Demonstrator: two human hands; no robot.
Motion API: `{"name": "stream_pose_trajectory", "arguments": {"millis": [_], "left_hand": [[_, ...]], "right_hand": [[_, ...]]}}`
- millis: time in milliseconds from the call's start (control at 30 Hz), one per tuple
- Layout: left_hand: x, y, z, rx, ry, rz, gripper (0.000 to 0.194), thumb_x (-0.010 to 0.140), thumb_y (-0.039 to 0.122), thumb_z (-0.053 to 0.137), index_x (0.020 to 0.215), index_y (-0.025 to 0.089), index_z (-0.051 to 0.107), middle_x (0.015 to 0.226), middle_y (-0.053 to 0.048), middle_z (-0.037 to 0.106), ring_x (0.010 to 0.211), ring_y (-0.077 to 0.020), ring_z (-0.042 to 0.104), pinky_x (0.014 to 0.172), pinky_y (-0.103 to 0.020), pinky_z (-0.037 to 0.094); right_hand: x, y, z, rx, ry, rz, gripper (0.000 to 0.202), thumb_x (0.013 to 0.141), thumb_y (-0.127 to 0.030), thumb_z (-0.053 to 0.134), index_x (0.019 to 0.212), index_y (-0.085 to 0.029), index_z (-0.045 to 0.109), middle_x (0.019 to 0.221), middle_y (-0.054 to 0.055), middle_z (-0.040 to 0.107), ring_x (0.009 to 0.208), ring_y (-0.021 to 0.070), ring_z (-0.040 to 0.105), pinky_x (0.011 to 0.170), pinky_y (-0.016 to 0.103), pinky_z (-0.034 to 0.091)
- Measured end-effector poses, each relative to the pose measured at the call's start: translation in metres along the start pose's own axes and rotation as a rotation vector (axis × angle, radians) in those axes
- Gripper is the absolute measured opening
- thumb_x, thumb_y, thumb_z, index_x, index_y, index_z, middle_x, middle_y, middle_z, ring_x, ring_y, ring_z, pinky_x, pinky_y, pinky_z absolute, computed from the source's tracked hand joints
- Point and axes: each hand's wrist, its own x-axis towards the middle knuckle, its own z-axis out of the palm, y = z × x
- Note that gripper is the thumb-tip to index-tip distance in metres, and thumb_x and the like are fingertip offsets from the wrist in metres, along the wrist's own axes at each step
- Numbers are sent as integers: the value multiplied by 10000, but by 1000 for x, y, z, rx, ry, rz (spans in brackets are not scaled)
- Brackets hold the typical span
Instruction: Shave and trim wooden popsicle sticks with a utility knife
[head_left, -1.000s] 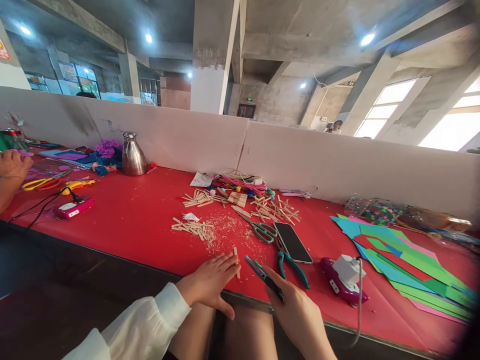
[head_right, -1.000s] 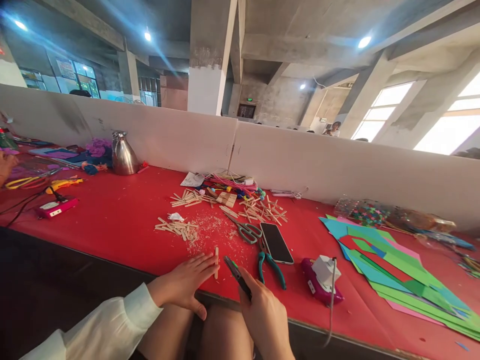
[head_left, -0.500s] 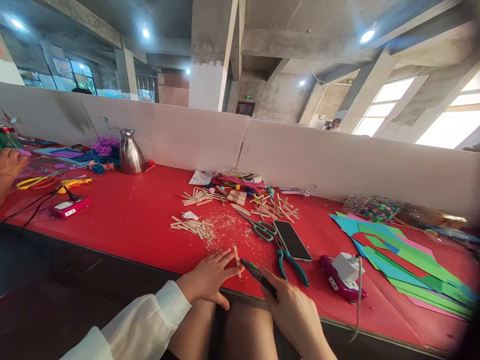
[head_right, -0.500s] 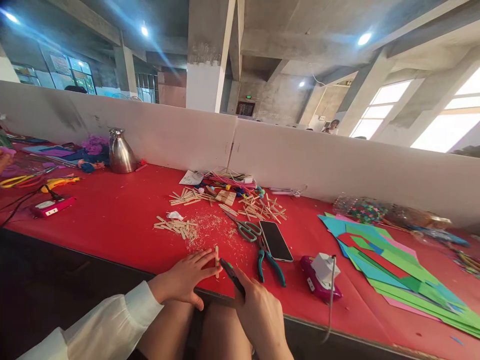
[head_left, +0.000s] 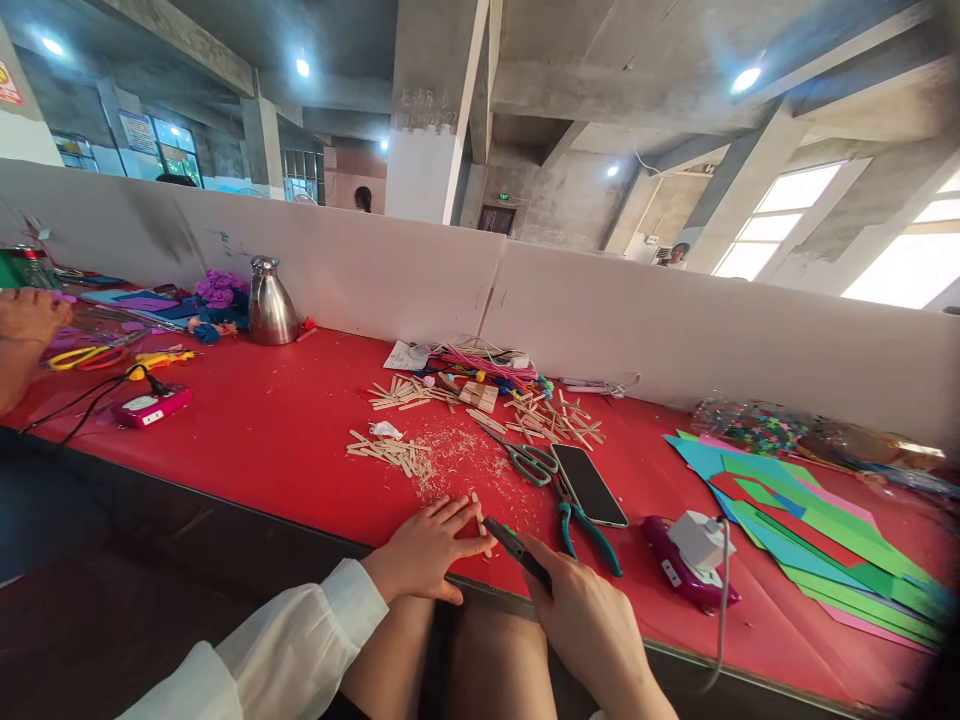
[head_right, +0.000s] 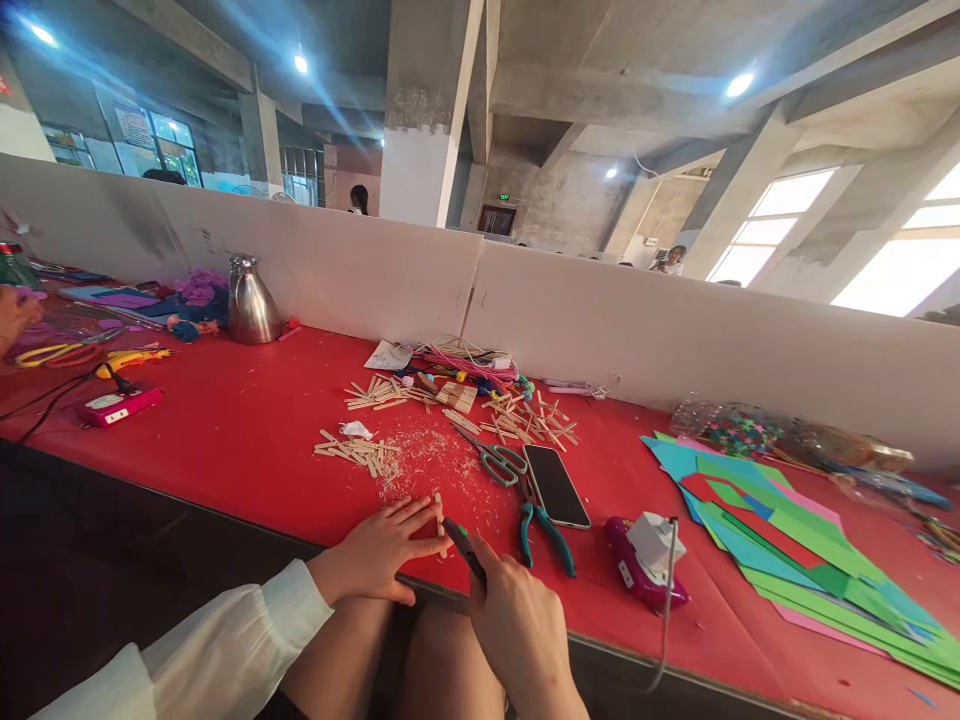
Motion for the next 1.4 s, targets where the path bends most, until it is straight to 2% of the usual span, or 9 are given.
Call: {"name": "stream_pose_trajectory", "arguments": {"millis": [233,400,533,667,733,867,1000,1167,1400], "left_hand": [[1,-1,3,13,7,1,836,639,575,639,1346,316,274,1455,-120,157,1320,-287,154,1018,-450,193],[1,0,1,22,5,15,860,632,553,659,1352,320,250,1449,-130,174,1321,-290,150,1020,-451,186],[2,1,0,17,-8,-4,894,605,522,696,1352,328,244,1454,-122,160,1320,-295,149,1022,-444,186],[2,0,2,14,-22,-6,862,621,544,669,1346,342,249,1459,-112,143,1318,-300,156,1012,-455,201],[2,-1,2,16,-24,1,863,633,559,650,1355,342,227,1457,-119,148,1317,-304,158,1006,-463,207],[2,-1,2,25,-28,4,912,621,563,660,1368,339,189,1457,-115,149,1319,-308,143,1012,-463,199],[1,0,1,31,-17,3,917,623,561,663,1371,339,182,1461,-118,126,1321,-304,140,1017,-458,187],[1,0,3,33,-21,-1,918,621,572,658,1371,338,184,1463,-119,114,1320,-306,144,1017,-456,184],[2,0,4,39,-15,5,906,627,579,649,1370,328,194,1465,-120,95,1323,-301,132,1021,-451,178]], "right_hand": [[2,0,1,56,-9,24,433,800,-200,373,1186,-272,554,962,65,689,798,242,641,584,301,418],[10,16,13,392,21,64,435,713,-230,457,1115,-241,622,760,68,694,712,245,625,582,302,406],[13,29,30,583,-6,39,446,738,-303,421,1117,-178,620,778,19,689,711,182,612,607,244,430],[11,33,41,691,21,32,509,745,-360,391,1127,-103,607,765,32,689,640,176,606,559,242,444],[9,33,41,677,46,35,484,735,-363,421,1119,-143,617,796,30,696,695,190,620,578,241,446],[3,28,30,453,51,127,461,768,-329,400,1187,-230,564,837,25,705,744,207,639,586,253,441],[0,22,19,336,37,115,438,802,-294,368,1191,-229,558,713,13,693,649,182,635,552,238,432],[2,20,18,248,30,108,414,809,-295,385,1177,-245,569,623,-5,667,605,179,628,531,237,431],[5,16,12,192,-12,78,406,824,-255,379,1193,-262,548,968,16,692,854,216,642,626,269,451]]}}
